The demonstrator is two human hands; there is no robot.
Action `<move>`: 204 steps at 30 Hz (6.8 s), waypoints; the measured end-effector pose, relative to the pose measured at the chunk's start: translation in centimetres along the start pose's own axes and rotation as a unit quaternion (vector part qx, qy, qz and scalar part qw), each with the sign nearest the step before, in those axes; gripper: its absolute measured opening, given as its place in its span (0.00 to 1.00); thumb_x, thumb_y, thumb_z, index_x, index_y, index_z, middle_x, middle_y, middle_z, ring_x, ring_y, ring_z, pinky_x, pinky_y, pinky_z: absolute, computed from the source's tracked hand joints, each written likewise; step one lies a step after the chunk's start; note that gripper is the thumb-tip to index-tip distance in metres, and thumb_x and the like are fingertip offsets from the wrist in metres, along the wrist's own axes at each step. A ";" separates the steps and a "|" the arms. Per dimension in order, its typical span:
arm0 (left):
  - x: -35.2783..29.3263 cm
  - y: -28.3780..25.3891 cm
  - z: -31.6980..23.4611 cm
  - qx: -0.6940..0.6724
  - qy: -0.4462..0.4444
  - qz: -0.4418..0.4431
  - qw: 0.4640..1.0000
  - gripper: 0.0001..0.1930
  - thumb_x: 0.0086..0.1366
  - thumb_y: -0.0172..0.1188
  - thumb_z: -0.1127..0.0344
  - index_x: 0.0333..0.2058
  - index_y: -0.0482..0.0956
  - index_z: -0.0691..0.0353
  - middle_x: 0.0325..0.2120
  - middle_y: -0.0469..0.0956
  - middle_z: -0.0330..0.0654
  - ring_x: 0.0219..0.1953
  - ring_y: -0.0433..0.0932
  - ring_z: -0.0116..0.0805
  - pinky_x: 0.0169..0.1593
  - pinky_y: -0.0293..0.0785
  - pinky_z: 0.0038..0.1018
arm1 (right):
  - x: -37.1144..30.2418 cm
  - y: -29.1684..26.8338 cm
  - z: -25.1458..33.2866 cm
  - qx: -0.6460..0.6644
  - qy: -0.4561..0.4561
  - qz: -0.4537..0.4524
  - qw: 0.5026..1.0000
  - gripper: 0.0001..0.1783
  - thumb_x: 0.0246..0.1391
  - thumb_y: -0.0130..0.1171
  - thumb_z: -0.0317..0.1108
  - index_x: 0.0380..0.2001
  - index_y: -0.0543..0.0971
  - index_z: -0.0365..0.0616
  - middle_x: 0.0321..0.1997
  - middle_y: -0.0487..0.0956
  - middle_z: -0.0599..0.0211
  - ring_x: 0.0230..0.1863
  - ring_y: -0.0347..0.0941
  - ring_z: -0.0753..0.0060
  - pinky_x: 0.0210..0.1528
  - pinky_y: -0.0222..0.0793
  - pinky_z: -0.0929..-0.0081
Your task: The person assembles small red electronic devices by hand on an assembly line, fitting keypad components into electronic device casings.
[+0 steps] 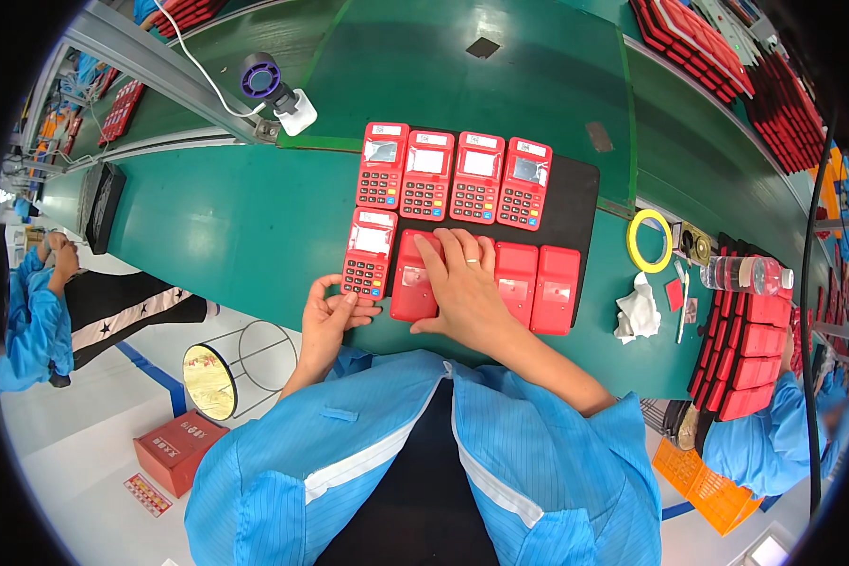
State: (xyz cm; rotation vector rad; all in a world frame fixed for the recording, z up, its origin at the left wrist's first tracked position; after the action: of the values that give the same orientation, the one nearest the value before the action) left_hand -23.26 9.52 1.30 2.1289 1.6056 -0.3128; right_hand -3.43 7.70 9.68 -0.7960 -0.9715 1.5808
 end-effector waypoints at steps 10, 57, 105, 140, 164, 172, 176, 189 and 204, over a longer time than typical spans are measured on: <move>-0.6 0.9 -3.5 0.072 0.175 -0.005 0.982 0.17 0.76 0.49 0.68 0.59 0.64 0.66 0.32 0.79 0.42 0.32 0.77 0.25 0.32 0.72 0.20 | 0.1 -1.7 1.0 0.052 -0.023 -0.071 0.996 0.64 0.23 0.83 0.47 0.65 0.59 0.41 0.67 0.57 0.42 0.70 0.50 0.35 0.70 0.40 0.35; 1.6 12.1 -6.3 -0.312 -0.051 0.232 0.920 0.36 0.76 0.24 0.37 0.64 0.63 0.61 0.49 0.76 0.49 0.46 0.79 0.41 0.51 0.77 0.37 | -2.1 -6.8 2.8 0.166 -0.090 -0.218 0.958 0.51 0.39 0.77 0.33 0.66 0.63 0.40 0.67 0.64 0.52 0.69 0.57 0.42 0.66 0.61 0.51; -1.0 14.8 -4.0 -0.267 -0.168 0.189 0.930 0.32 0.78 0.27 0.43 0.66 0.60 0.60 0.57 0.70 0.51 0.61 0.72 0.42 0.60 0.75 0.41 | -2.8 -8.1 2.0 0.088 -0.069 -0.139 0.984 0.68 0.26 0.83 0.47 0.70 0.54 0.41 0.71 0.54 0.43 0.73 0.48 0.37 0.71 0.43 0.37; 0.6 15.3 -4.6 -0.242 -0.076 0.253 0.934 0.31 0.77 0.39 0.43 0.66 0.59 0.62 0.60 0.69 0.49 0.62 0.70 0.44 0.64 0.69 0.42 | -6.0 -7.2 2.3 0.134 -0.002 -0.309 0.942 0.44 0.34 0.78 0.25 0.59 0.71 0.33 0.51 0.80 0.53 0.44 0.75 0.58 0.42 0.75 0.68; -0.7 12.7 -1.9 0.449 0.214 0.139 0.856 0.50 0.53 0.72 0.72 0.71 0.52 0.58 0.39 0.73 0.47 0.36 0.80 0.41 0.36 0.80 0.34 | -9.3 0.1 -5.6 0.361 0.225 -0.179 0.887 0.25 0.58 0.61 0.21 0.59 0.73 0.33 0.42 0.82 0.57 0.31 0.78 0.76 0.34 0.75 0.80; -2.0 13.5 -2.6 0.525 0.370 0.086 0.761 0.39 0.59 0.67 0.65 0.69 0.61 0.55 0.34 0.72 0.44 0.28 0.78 0.42 0.28 0.78 0.36 | -8.0 -4.8 -5.8 0.002 0.108 -0.045 0.993 0.62 0.26 0.81 0.40 0.68 0.62 0.42 0.71 0.60 0.48 0.71 0.52 0.41 0.71 0.50 0.48; -2.3 14.5 -4.4 0.462 0.400 0.117 0.783 0.33 0.60 0.67 0.65 0.64 0.68 0.56 0.34 0.72 0.42 0.27 0.77 0.39 0.28 0.77 0.33 | -6.9 -3.7 -6.8 -0.027 0.049 0.025 0.998 0.66 0.23 0.82 0.44 0.70 0.59 0.43 0.71 0.55 0.40 0.72 0.51 0.38 0.71 0.42 0.33; -0.3 17.6 -1.4 -0.212 -0.165 0.185 0.945 0.32 0.78 0.30 0.42 0.64 0.61 0.64 0.51 0.76 0.49 0.53 0.77 0.39 0.56 0.76 0.36 | -5.2 -9.3 -0.5 0.088 -0.028 -0.162 0.982 0.70 0.24 0.82 0.46 0.70 0.53 0.39 0.71 0.54 0.42 0.72 0.49 0.37 0.70 0.43 0.37; 0.7 18.0 -3.7 -0.211 -0.077 0.269 0.937 0.24 0.80 0.36 0.51 0.63 0.62 0.62 0.58 0.70 0.45 0.58 0.71 0.33 0.61 0.70 0.32 | -8.0 -7.0 0.8 0.085 0.006 -0.306 0.948 0.39 0.35 0.77 0.29 0.56 0.75 0.36 0.59 0.75 0.52 0.58 0.68 0.45 0.58 0.67 0.57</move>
State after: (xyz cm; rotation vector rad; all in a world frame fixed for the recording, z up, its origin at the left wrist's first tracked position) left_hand -6.30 7.92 8.14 2.0360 0.8526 0.0449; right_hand 0.56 0.47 16.40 -0.3309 -0.9411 1.0926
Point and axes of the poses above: each hand's wrist, its own x-axis towards the middle knuckle, its own y-axis out of the palm, z = x × y, the point moved 8 cm from there along x, towards the middle knuckle
